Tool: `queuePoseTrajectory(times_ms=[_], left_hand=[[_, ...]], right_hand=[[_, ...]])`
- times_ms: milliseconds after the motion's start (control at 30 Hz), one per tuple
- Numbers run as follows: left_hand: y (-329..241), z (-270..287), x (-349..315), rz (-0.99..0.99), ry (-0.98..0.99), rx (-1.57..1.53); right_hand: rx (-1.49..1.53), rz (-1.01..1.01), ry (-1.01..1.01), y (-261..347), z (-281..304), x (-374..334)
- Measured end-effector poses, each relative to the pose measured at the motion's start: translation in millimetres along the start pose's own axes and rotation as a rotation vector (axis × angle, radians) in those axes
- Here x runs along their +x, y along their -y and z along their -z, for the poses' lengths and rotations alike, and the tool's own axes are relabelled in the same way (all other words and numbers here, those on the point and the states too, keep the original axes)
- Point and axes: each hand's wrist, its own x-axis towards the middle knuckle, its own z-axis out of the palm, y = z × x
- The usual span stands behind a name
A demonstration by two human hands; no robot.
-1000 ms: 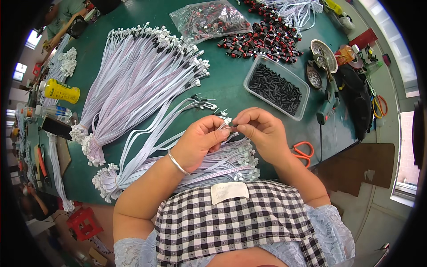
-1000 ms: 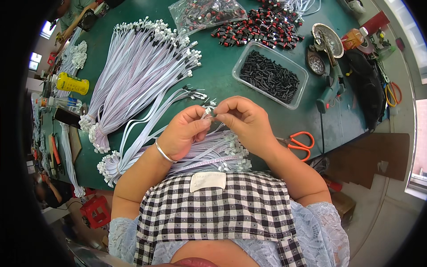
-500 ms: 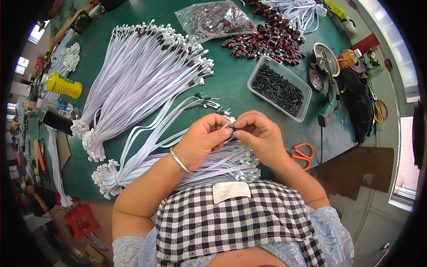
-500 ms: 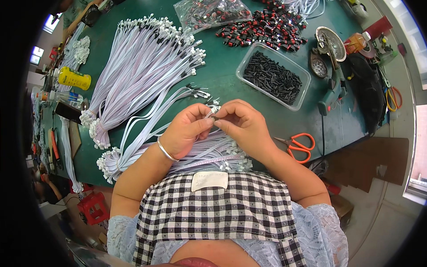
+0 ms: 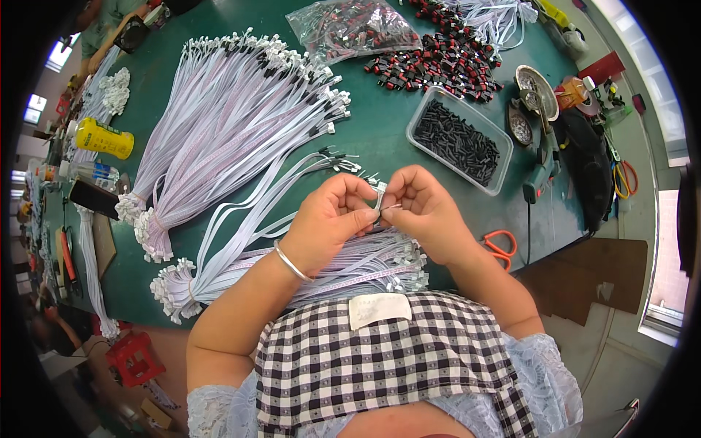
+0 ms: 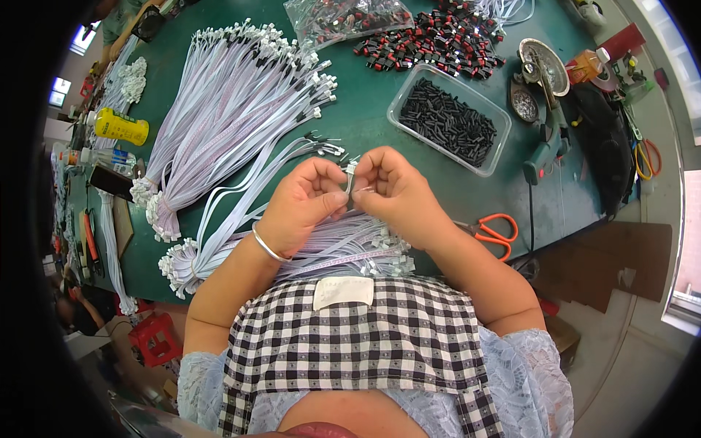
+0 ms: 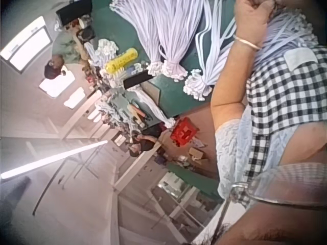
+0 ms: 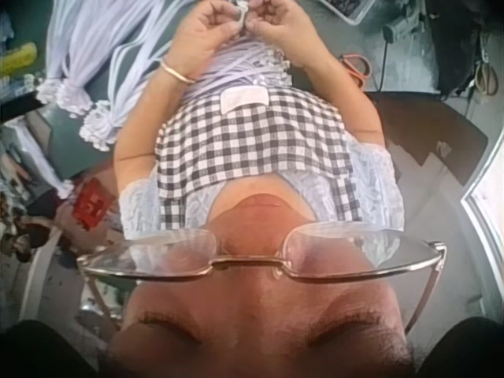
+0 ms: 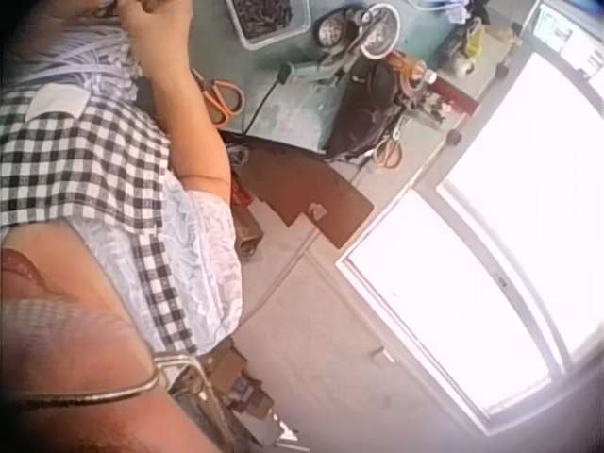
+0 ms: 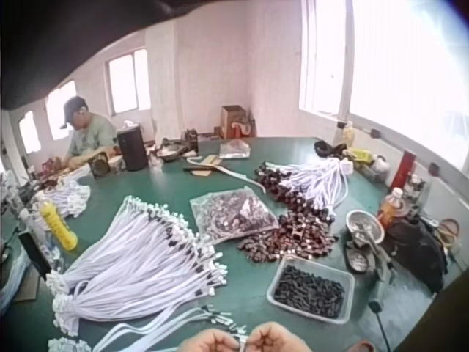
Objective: The person attaches small black plastic clips to the ends of white ribbon-like cables. They repeatedly pick up a cable, insert a clip, and place the finished item on a growing pile. The person also uses orange-handled scissors to trim the ends of a bundle of cables.
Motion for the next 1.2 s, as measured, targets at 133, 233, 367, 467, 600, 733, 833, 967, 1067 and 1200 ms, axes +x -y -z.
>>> queuePoseTrajectory(times_ms=[133,233,367,467,600,733,833,967,1067,1200], left_hand=[[-5,-1,-2,-0.023,-0.025,0.174],[-12,-1,-2,-0.017,-0.025,0.366],[-12,3,-3,-0.121,-0.088,0.504],[-25,10,-16,-0.179,-0.099,0.833],[-31,16,-25,0.005,-0.149,0.903],[-18,22,-24,-0.319,-0.174,1.18],[-22,32,-28,-0.482,-0.165,1.586],[-34,55,-42,-0.454,-0.129,1.774],[-31,71,-49,-0.528,-0.125,1.819],[-32,83,-47,-0.619,-0.077,1.911]], right_hand=[[-0.145,0.027,0.0,9,-8,-3],[-0.181,0.011,0.031,12,-5,-3],[-0.259,0.048,0.03,15,1,3],[-0.312,0.095,0.047,22,8,9],[-0.401,0.045,0.104,13,10,12],[-0.754,0.257,0.092,11,2,15],[-1.174,0.483,0.074,11,7,29],[-1.452,0.648,0.138,-2,16,45],[-1.482,0.724,0.189,1,6,50],[-1.562,0.796,0.22,-2,4,69]])
